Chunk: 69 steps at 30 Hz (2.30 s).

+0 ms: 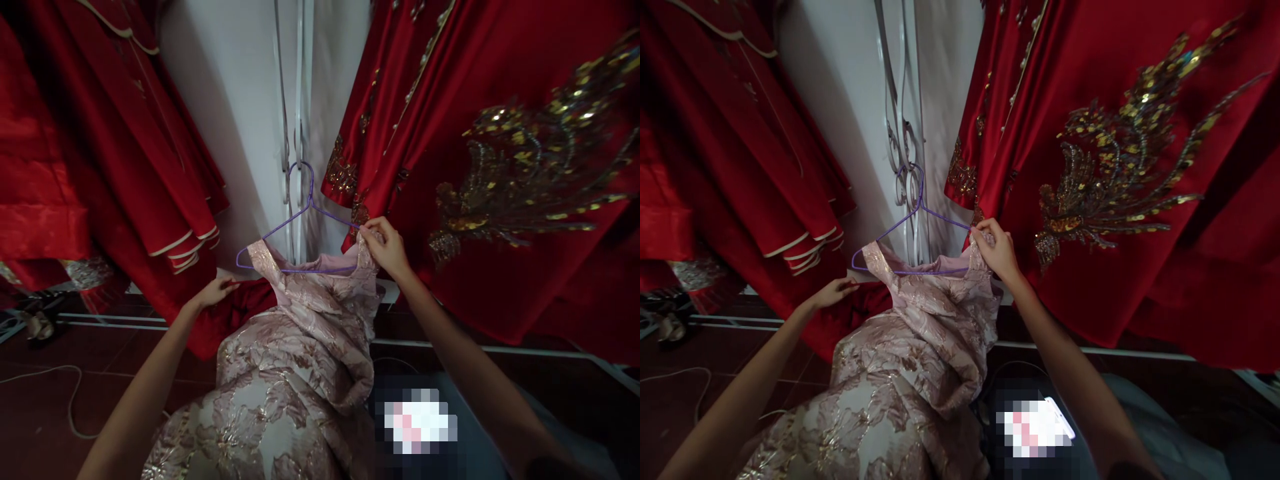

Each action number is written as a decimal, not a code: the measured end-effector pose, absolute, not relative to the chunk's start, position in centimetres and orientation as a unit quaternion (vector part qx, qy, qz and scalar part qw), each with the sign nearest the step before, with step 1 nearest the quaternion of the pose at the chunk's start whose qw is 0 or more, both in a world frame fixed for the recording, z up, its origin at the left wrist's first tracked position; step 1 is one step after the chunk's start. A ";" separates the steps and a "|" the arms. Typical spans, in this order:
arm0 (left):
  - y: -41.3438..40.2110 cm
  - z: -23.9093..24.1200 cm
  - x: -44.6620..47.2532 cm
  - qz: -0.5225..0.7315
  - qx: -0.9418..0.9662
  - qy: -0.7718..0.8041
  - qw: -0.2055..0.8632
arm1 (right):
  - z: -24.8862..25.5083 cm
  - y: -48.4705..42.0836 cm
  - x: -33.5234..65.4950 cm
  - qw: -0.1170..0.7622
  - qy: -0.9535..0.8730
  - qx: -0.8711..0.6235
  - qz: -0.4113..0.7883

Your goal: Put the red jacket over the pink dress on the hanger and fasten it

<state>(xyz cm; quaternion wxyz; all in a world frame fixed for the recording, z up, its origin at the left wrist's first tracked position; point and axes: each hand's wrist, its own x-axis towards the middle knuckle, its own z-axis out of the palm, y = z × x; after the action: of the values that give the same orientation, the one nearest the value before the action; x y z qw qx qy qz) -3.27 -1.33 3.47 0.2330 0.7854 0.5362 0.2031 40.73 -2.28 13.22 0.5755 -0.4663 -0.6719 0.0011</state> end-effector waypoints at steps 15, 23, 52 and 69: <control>-3.8 19.5 14.7 0.486 0.730 0.476 0.058 | 15.7 -8.3 38.9 0.523 -0.676 -0.519 0.006; -2.0 21.3 9.8 0.281 0.794 0.496 0.212 | 19.8 0.2 40.7 0.155 -0.779 -0.541 0.276; -1.3 17.2 6.9 0.407 0.702 0.467 0.353 | 19.4 2.6 36.5 0.279 -0.790 -0.541 -0.066; -1.6 15.8 6.9 0.406 0.758 0.444 0.251 | 18.1 -4.4 47.2 0.280 -0.762 -0.583 -0.023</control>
<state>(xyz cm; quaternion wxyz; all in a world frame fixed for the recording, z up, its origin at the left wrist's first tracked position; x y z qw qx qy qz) 6.90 -1.61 15.82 0.2509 0.7581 0.4439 0.4065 47.16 -4.38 18.07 0.2802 -0.5833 -0.7620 -0.0231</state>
